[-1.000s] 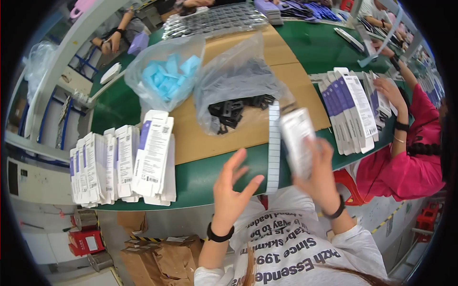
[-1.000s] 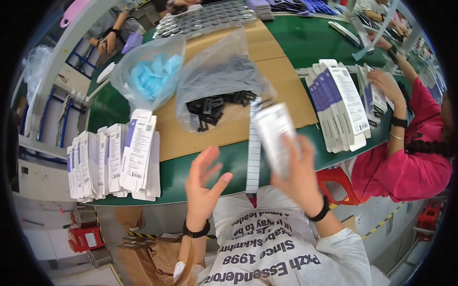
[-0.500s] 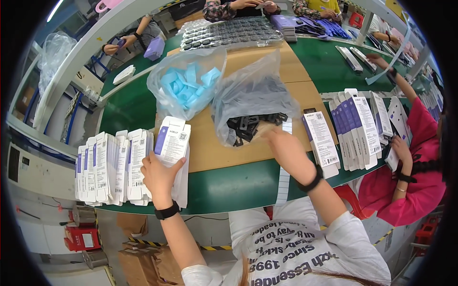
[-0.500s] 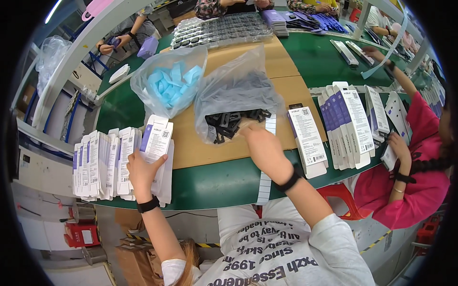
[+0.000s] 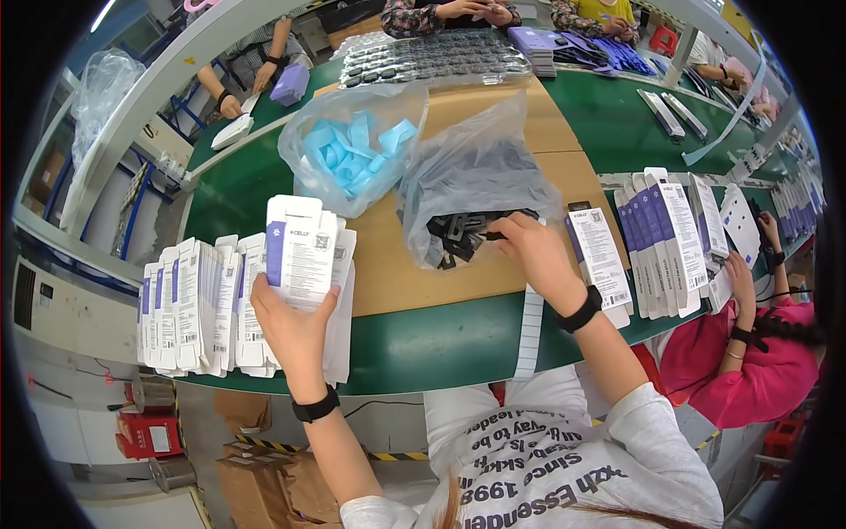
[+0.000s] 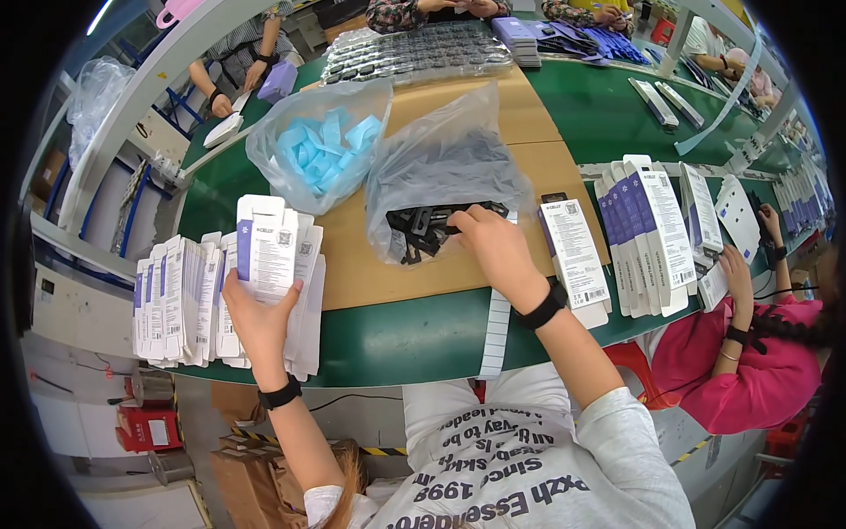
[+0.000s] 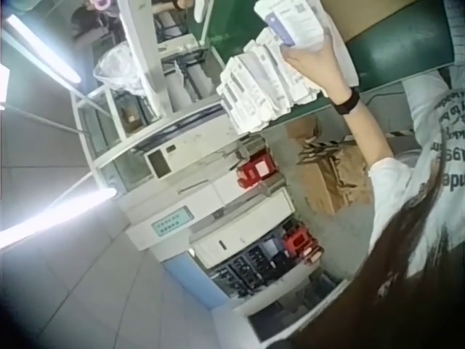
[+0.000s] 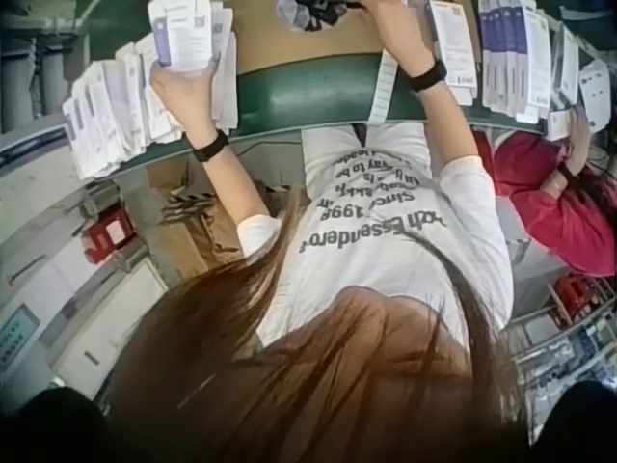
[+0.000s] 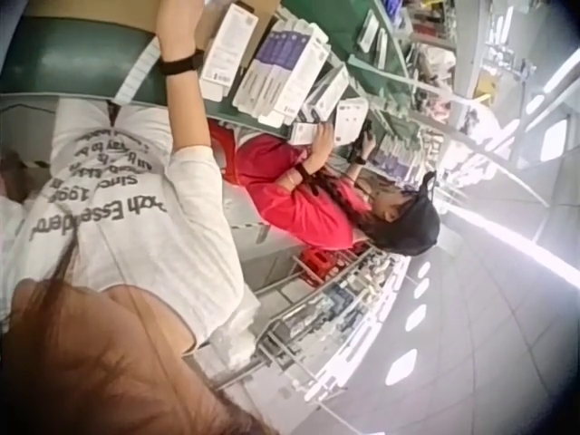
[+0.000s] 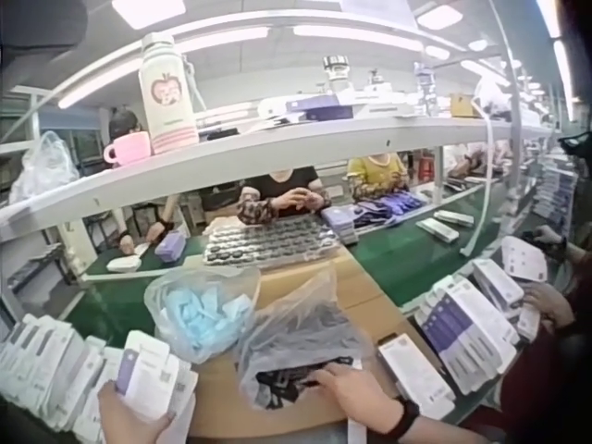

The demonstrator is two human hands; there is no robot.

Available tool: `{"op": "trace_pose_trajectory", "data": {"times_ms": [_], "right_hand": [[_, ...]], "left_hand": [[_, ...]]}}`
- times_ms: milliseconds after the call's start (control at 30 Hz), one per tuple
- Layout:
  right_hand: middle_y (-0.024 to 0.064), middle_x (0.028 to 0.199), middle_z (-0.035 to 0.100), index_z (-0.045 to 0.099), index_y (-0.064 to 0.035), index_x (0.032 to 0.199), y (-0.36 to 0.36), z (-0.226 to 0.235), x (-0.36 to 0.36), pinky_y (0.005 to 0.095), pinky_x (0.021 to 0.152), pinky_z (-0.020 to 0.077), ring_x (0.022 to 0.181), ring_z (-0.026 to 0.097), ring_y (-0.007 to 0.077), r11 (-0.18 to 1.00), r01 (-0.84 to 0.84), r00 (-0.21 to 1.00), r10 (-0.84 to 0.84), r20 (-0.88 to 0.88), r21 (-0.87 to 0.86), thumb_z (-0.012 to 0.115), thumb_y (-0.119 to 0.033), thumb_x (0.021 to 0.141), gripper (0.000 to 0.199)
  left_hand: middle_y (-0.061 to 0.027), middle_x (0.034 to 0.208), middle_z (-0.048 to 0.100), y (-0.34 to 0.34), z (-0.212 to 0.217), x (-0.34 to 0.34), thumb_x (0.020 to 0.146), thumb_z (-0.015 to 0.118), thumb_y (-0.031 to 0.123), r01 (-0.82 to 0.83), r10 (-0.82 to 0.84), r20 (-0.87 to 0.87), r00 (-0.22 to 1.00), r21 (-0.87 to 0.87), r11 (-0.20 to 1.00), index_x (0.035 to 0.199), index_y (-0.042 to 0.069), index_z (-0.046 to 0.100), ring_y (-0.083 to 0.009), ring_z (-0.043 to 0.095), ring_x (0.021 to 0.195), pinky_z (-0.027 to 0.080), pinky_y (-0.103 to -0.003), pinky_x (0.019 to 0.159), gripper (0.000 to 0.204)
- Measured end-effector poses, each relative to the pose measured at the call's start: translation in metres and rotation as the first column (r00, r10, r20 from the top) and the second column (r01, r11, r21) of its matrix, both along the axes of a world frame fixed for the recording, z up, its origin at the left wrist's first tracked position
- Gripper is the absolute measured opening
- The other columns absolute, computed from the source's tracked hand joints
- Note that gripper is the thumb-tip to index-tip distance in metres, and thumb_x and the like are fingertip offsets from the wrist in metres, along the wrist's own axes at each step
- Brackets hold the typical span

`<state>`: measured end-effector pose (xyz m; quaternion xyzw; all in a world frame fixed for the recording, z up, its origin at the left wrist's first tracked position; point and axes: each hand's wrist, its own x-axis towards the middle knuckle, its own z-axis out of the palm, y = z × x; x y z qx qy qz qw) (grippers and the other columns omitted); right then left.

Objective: The person packages smartwatches by hand, picking up a box, inserting a black plastic hanger, and then placing a white sticker onto the box. The person then folds the box closed and sets it aside before repeating the process.

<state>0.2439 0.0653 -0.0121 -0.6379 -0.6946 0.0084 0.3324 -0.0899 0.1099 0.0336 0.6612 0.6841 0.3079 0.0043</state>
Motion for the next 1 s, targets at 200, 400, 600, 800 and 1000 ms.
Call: {"op": "trace_pose_trajectory", "data": {"times_ms": [200, 400, 600, 800, 1000], "right_hand": [[0.0093, 0.088, 0.065, 0.072, -0.0065, 0.101, -0.034, 0.032, 0.001, 0.0362, 0.071, 0.0524, 0.079, 0.064, 0.0303, 0.999, -0.05, 0.992, 0.05, -0.113, 0.003, 0.076, -0.011, 0.08, 0.022], [0.0083, 0.093, 0.069, 0.071, 0.001, 0.094, -0.067, 0.062, -0.006, 0.0281, 0.075, 0.0544, 0.084, 0.068, 0.0164, 0.99, -0.101, 0.791, 0.018, -0.611, -0.102, 0.083, 0.0, 0.072, 0.025], [0.0131, 0.092, 0.073, 0.071, 0.0015, 0.082, -0.086, 0.078, 0.004, 0.0344, 0.094, 0.0513, 0.113, 0.064, 0.027, 0.975, -0.206, 0.491, 0.175, -0.853, 0.081, 0.084, 0.002, 0.072, 0.017], [0.0151, 0.099, 0.071, 0.068, 0.0016, 0.081, -0.086, 0.068, 0.015, 0.0284, 0.084, 0.055, 0.107, 0.066, 0.0222, 0.906, -0.357, 0.452, -0.045, -0.891, -0.228, 0.08, 0.006, 0.075, 0.014], [0.0075, 0.088, 0.072, 0.069, 0.0021, 0.085, -0.086, 0.053, 0.022, 0.0213, 0.071, 0.0526, 0.079, 0.066, 0.0085, 0.82, -0.416, 0.494, -0.158, -0.855, -0.392, 0.079, -0.002, 0.082, 0.011]], "left_hand": [[-0.0268, 0.136, 0.048, 0.0, 0.001, -0.003, 0.067, 0.089, 0.039, -0.129, 0.128, -0.024, 0.992, -0.064, 0.99, 0.139, -0.007, 0.039, -0.0413, 0.046, 0.127, 0.039, -0.046, 0.107, 0.099], [-0.0226, 0.13, 0.052, -0.057, 0.027, 0.025, 0.058, 0.093, 0.039, 0.148, -0.181, 0.117, 0.977, 0.244, 0.958, 0.14, -0.003, 0.041, -0.0372, 0.05, 0.123, 0.041, -0.047, 0.103, 0.106], [-0.0199, 0.102, 0.068, -0.112, -0.004, 0.075, 0.062, 0.092, 0.031, 0.578, -0.552, 0.237, 0.799, -0.05, 0.815, 0.123, -0.003, 0.054, -0.0305, 0.07, 0.091, 0.055, -0.038, 0.08, 0.08], [-0.0171, 0.09, 0.071, -0.125, -0.014, 0.092, 0.065, 0.09, 0.035, 0.688, -0.647, 0.243, 0.723, -0.156, 0.709, 0.114, -0.002, 0.058, -0.0289, 0.073, 0.078, 0.057, -0.036, 0.066, 0.069], [-0.0159, 0.088, 0.07, -0.129, -0.01, 0.097, 0.065, 0.089, 0.039, 0.701, -0.676, 0.186, 0.713, -0.17, 0.693, 0.111, -0.001, 0.059, -0.03, 0.072, 0.075, 0.057, -0.036, 0.063, 0.068]]}}
